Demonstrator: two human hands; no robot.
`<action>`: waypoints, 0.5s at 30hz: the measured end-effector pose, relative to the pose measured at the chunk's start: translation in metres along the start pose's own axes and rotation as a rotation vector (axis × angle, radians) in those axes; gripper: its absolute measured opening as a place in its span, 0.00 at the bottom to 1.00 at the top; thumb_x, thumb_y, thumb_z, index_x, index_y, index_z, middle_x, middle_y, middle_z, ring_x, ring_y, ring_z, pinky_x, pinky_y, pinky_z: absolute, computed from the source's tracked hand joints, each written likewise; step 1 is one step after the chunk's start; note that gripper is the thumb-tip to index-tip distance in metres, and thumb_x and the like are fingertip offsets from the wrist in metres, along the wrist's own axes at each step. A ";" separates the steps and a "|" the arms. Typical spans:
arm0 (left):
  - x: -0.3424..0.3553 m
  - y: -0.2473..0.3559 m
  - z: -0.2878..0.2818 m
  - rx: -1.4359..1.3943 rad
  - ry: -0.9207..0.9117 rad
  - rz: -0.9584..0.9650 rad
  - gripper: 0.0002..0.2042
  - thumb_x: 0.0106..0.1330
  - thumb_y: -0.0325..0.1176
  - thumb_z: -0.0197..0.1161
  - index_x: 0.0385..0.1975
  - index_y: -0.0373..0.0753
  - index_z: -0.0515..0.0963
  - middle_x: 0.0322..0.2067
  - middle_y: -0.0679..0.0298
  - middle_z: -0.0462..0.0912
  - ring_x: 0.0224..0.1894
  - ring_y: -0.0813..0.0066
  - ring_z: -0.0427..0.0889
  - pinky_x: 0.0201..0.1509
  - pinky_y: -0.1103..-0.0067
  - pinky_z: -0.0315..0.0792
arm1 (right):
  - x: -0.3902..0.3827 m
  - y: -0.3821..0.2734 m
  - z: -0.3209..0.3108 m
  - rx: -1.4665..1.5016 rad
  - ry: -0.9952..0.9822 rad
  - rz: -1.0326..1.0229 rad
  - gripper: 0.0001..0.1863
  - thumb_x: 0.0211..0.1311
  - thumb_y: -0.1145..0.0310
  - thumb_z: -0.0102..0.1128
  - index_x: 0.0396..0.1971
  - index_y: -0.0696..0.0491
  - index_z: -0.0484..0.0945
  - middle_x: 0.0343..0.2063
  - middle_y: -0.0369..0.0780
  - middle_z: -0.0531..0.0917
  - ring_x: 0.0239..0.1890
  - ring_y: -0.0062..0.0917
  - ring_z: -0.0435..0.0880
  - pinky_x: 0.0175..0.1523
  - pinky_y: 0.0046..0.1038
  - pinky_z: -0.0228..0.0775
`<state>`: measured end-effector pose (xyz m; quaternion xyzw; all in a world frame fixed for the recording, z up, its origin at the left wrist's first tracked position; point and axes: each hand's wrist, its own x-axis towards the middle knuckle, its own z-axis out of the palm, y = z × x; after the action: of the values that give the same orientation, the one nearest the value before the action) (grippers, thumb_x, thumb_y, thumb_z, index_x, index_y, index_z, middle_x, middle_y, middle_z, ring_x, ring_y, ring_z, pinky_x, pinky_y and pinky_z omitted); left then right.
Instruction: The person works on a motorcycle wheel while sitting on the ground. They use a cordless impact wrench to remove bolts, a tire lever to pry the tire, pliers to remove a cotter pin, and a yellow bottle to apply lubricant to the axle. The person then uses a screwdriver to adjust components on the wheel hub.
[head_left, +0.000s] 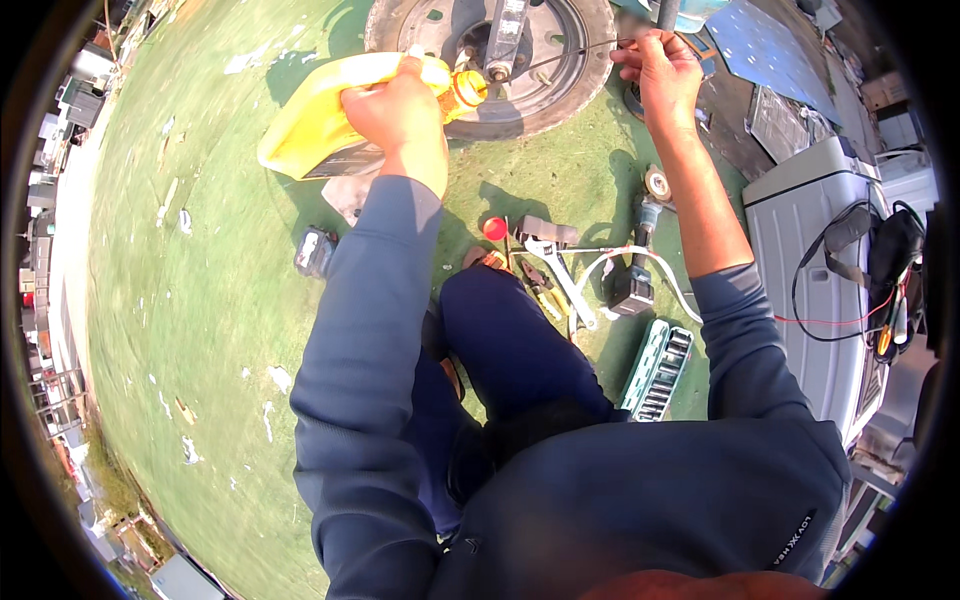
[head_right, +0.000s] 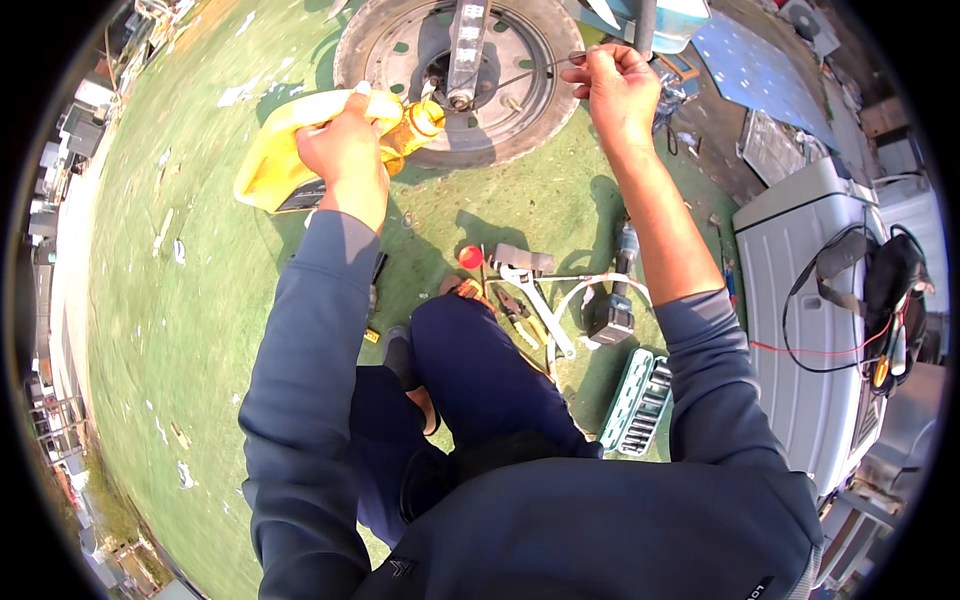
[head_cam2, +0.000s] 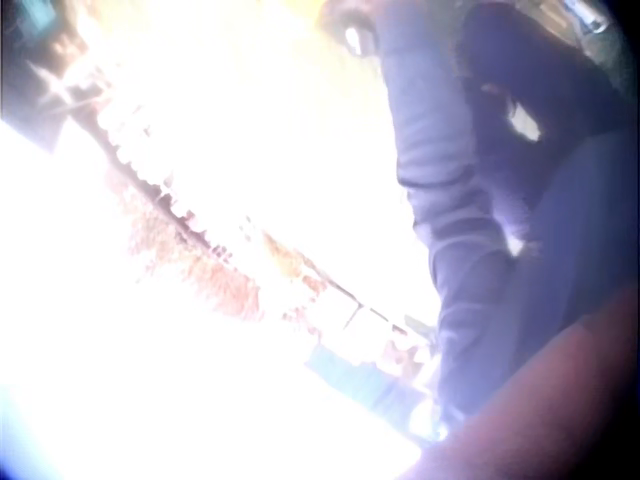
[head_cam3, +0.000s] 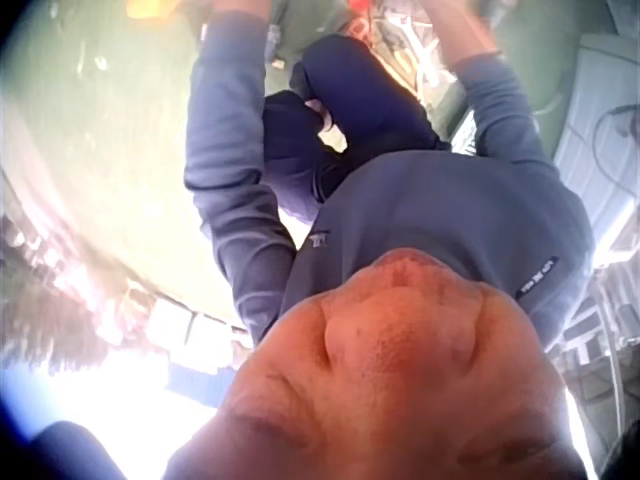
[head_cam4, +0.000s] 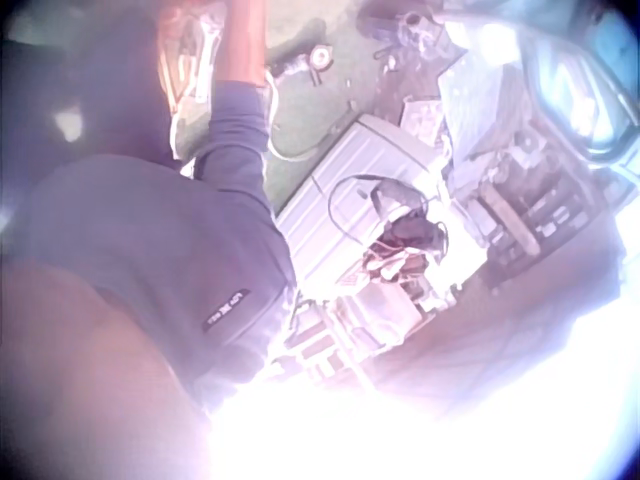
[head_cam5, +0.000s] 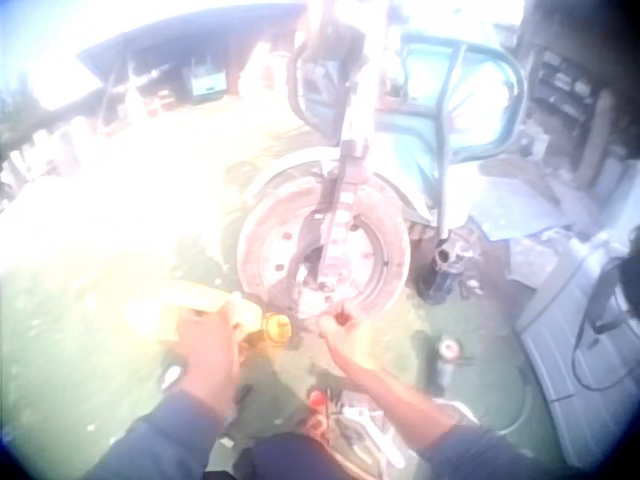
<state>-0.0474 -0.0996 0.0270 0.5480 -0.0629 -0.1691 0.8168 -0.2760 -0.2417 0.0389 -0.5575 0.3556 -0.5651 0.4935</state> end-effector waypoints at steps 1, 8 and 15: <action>0.001 -0.002 0.006 -0.003 0.022 -0.010 0.19 0.59 0.20 0.73 0.47 0.29 0.70 0.42 0.53 0.83 0.42 0.65 0.85 0.48 0.71 0.79 | 0.005 -0.004 -0.007 -0.014 0.022 -0.003 0.06 0.70 0.70 0.59 0.34 0.56 0.78 0.32 0.41 0.88 0.29 0.23 0.89 0.29 0.20 0.75; 0.019 -0.026 0.026 0.009 0.081 0.036 0.19 0.59 0.20 0.73 0.46 0.30 0.71 0.41 0.54 0.83 0.40 0.63 0.85 0.45 0.70 0.80 | 0.019 -0.012 -0.027 -0.021 0.096 -0.009 0.07 0.69 0.68 0.62 0.33 0.56 0.79 0.31 0.41 0.88 0.27 0.20 0.86 0.29 0.19 0.72; 0.016 -0.028 0.033 0.028 0.102 0.044 0.17 0.59 0.20 0.73 0.43 0.30 0.72 0.39 0.55 0.84 0.37 0.63 0.86 0.41 0.71 0.81 | 0.031 -0.020 -0.041 -0.049 0.165 -0.033 0.07 0.67 0.69 0.61 0.32 0.57 0.77 0.32 0.41 0.88 0.30 0.21 0.87 0.30 0.20 0.73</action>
<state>-0.0478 -0.1431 0.0129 0.5657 -0.0356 -0.1223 0.8147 -0.3161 -0.2721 0.0610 -0.5265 0.3996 -0.6082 0.4395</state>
